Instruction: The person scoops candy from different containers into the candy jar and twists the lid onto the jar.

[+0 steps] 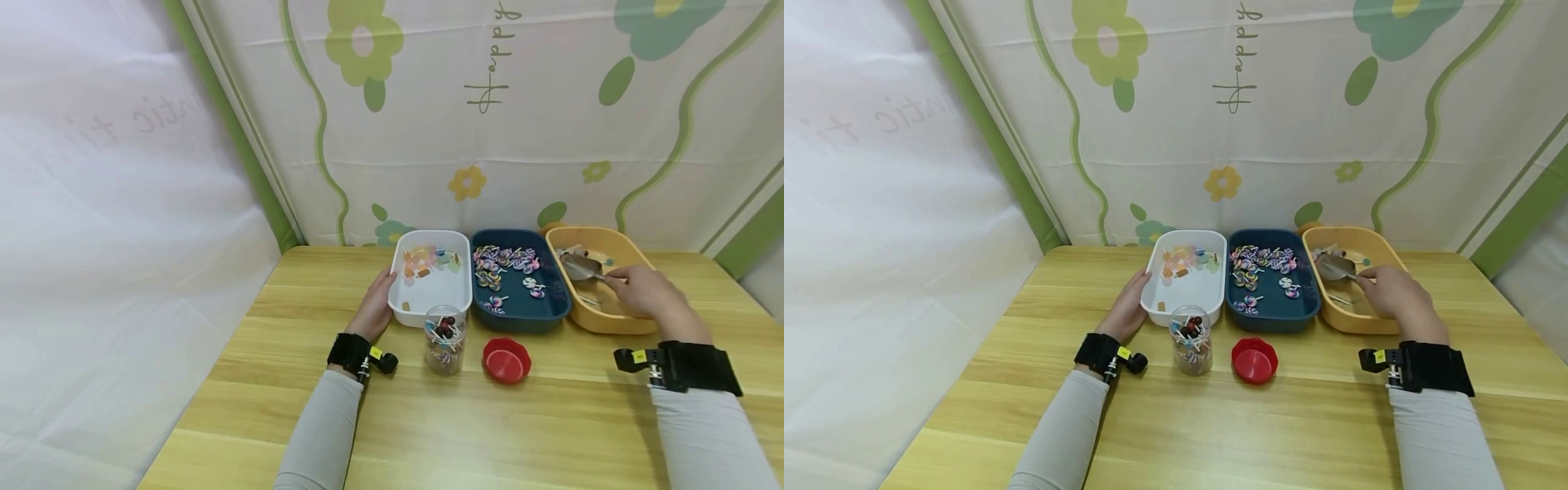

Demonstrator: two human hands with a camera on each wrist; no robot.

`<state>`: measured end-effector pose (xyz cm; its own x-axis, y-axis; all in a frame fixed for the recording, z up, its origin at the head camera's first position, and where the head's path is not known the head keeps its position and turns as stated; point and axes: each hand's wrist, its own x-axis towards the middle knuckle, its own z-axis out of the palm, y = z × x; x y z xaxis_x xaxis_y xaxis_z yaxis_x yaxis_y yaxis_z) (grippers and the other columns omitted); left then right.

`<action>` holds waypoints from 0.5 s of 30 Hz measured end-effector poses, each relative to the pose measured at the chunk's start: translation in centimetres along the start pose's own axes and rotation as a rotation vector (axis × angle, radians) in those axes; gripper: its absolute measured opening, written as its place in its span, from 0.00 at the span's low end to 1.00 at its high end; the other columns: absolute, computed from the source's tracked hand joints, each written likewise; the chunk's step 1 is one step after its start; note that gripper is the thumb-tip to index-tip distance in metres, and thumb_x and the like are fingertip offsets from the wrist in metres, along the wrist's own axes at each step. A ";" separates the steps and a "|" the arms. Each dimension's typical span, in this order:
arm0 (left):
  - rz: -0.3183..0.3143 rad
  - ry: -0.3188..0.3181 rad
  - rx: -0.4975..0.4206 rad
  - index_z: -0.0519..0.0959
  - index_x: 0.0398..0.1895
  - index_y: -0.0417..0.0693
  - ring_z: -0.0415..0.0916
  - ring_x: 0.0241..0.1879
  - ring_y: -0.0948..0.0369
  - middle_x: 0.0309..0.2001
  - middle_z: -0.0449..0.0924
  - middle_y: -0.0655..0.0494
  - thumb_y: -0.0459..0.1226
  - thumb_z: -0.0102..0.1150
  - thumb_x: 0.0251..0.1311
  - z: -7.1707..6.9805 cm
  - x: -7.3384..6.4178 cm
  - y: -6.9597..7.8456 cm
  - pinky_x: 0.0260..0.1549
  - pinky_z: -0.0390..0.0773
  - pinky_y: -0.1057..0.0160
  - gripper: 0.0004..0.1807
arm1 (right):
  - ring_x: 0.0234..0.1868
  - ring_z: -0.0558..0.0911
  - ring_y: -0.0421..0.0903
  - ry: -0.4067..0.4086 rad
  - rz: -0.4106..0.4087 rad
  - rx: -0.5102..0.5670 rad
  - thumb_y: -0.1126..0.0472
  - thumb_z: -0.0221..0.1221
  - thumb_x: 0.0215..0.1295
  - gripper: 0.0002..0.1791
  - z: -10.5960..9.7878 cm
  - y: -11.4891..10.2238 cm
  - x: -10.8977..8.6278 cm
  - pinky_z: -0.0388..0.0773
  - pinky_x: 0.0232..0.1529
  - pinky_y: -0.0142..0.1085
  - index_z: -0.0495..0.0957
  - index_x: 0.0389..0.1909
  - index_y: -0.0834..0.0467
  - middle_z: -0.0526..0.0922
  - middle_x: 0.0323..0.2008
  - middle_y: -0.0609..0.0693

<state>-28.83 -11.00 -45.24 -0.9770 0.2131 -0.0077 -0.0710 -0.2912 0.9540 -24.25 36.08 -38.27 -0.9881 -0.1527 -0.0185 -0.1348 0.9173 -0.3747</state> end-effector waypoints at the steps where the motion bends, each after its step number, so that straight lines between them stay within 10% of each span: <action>1: 0.002 0.000 -0.003 0.51 0.72 0.52 0.48 0.67 0.58 0.72 0.48 0.53 0.46 0.36 0.74 0.0 0.0 0.0 0.66 0.53 0.57 0.27 | 0.34 0.74 0.59 0.009 -0.017 0.009 0.52 0.41 0.74 0.27 0.2 0.1 0.1 0.71 0.30 0.49 0.68 0.56 0.73 0.70 0.49 0.76; 7: 0.009 -0.002 -0.010 0.51 0.72 0.51 0.48 0.67 0.58 0.72 0.48 0.52 0.45 0.36 0.74 0.1 -0.1 0.0 0.66 0.53 0.56 0.27 | 0.42 0.72 0.63 0.057 -0.077 0.095 0.58 0.39 0.74 0.24 1.3 1.0 0.3 0.71 0.37 0.54 0.67 0.54 0.77 0.68 0.50 0.78; 15: 0.003 -0.005 -0.017 0.51 0.72 0.52 0.48 0.67 0.58 0.72 0.48 0.53 0.45 0.36 0.74 0.1 -0.1 0.2 0.66 0.53 0.56 0.26 | 0.24 0.68 0.49 0.144 -0.119 0.141 0.61 0.39 0.74 0.21 1.5 1.2 0.4 0.65 0.25 0.39 0.70 0.51 0.75 0.73 0.35 0.65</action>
<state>-28.71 -10.99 -45.05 -0.9763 0.2165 -0.0034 -0.0716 -0.3079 0.9487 -24.74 36.55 -40.17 -0.9676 -0.1935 0.1622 -0.2493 0.8341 -0.4921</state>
